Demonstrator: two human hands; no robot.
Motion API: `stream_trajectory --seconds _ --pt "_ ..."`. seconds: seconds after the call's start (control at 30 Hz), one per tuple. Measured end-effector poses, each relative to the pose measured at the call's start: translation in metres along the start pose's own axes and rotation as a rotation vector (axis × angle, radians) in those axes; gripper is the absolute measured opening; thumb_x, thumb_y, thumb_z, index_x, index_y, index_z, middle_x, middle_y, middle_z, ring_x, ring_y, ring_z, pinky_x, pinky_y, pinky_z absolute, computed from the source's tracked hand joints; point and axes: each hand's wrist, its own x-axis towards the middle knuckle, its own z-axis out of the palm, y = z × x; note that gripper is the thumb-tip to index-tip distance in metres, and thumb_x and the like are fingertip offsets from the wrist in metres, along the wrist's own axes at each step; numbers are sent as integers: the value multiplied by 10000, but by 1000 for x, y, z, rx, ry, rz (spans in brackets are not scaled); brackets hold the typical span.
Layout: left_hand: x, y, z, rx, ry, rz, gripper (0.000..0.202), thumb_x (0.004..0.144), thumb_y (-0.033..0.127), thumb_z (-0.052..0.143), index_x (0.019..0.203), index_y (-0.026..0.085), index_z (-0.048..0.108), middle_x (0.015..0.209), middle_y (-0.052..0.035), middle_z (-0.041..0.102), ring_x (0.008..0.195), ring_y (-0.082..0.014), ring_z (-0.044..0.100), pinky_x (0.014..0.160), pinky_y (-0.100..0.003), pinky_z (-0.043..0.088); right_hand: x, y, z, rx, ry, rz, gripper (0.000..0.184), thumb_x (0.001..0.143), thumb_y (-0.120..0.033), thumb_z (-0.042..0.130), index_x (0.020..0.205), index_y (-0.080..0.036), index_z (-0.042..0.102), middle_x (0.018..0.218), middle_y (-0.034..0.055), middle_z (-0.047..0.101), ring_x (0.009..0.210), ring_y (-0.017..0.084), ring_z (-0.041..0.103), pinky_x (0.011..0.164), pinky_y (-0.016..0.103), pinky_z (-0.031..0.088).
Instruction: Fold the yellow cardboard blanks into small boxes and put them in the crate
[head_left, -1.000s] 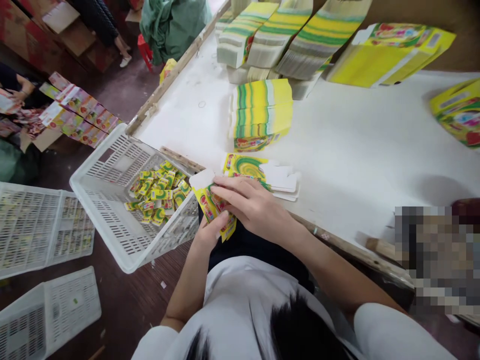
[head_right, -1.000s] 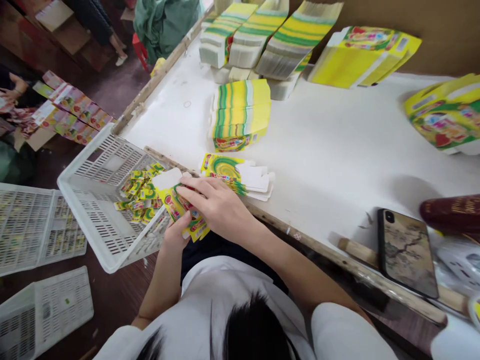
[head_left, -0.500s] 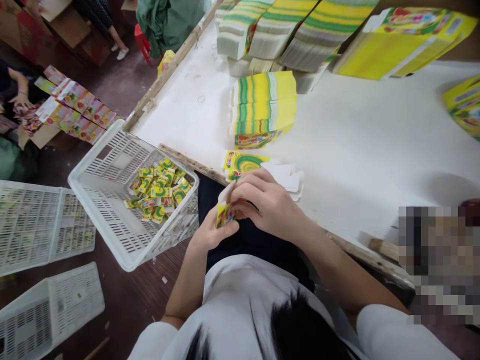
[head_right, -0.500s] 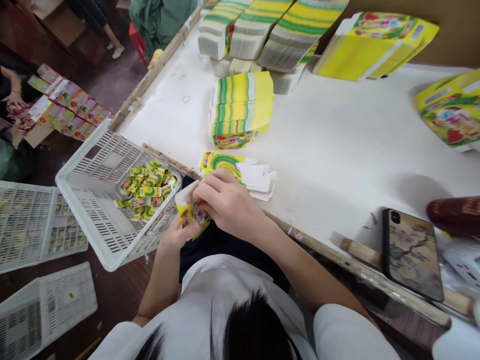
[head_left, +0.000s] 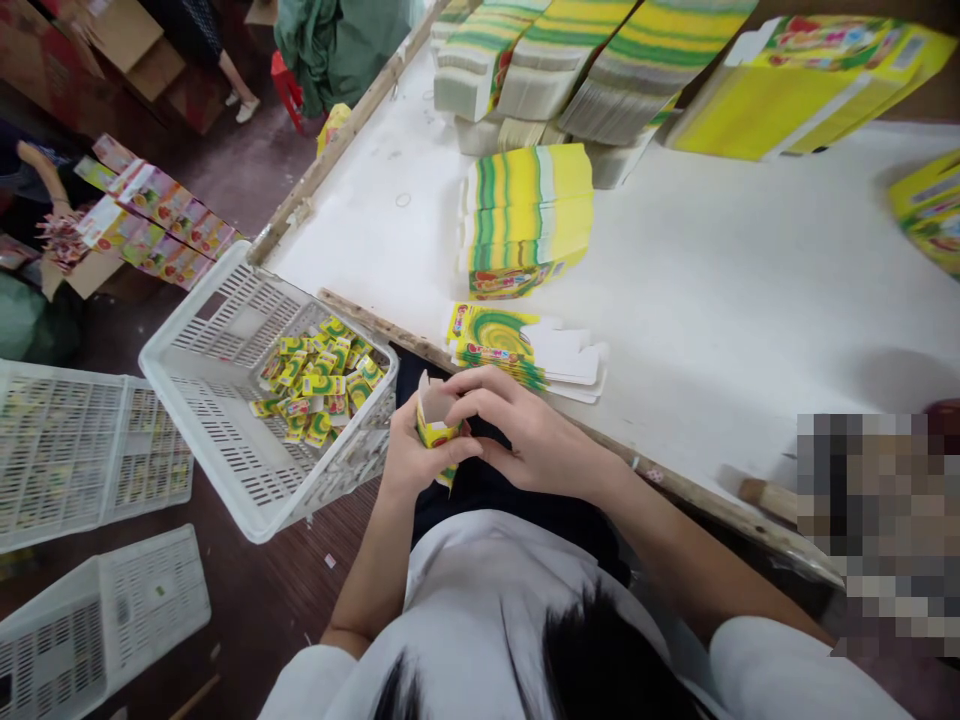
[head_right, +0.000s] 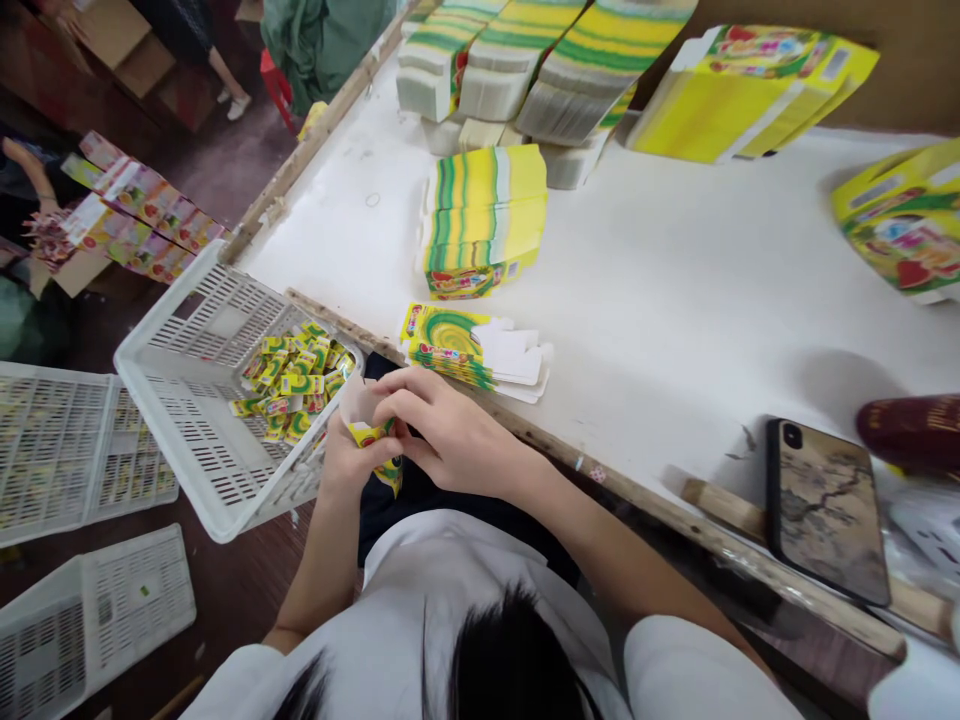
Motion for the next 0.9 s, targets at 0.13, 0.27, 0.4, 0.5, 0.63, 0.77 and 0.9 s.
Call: stream_trajectory --seconds 0.13,0.27,0.4,0.5,0.63,0.77,0.9 --pt "-1 -9 -1 -113 98 51 637 549 644 871 939 199 635 675 38 603 537 -95 525 516 -209 442 -6 0 19 96 204 138 648 892 -341 698 1446 -234 380 1459 189 470 1255 275 571 957 452 574" --pt "-1 -7 4 -95 200 95 666 547 730 818 888 197 610 701 32 561 584 -103 503 560 -224 447 -11 0 44 145 104 293 720 952 -385 604 1559 -212 258 1442 193 543 1211 270 638 975 444 575" --pt "0 -7 9 -77 267 140 649 583 764 774 855 200 602 791 10 555 670 -119 508 628 -232 462 -11 6 53 158 59 320 550 997 -307 514 1517 -180 387 1410 170 605 1306 259 596 1073 442 516" --pt "0 -8 11 -138 287 162 635 613 755 763 936 227 620 838 0 562 716 -136 530 672 -248 486 -9 7 50 142 113 322 451 1009 -254 466 1457 -207 488 1354 133 657 1247 235 641 1053 418 530" --pt "-3 -6 9 -67 365 205 554 649 686 783 891 205 650 818 -5 587 694 -131 527 676 -252 488 -7 3 49 111 24 276 672 942 -352 617 1543 -204 356 1438 161 590 1299 283 599 1067 463 516" --pt "-3 -3 6 -96 380 204 470 658 597 817 766 174 643 747 -5 618 647 -125 562 627 -240 486 -6 -1 54 107 4 315 680 944 -312 611 1551 -191 329 1391 168 627 1249 292 634 1023 470 546" --pt "-1 -3 6 -172 359 186 515 625 613 844 821 182 642 723 2 636 638 -128 584 622 -237 498 -5 -1 56 81 43 305 554 958 -275 579 1482 -170 435 1329 163 671 1205 285 664 1007 449 556"
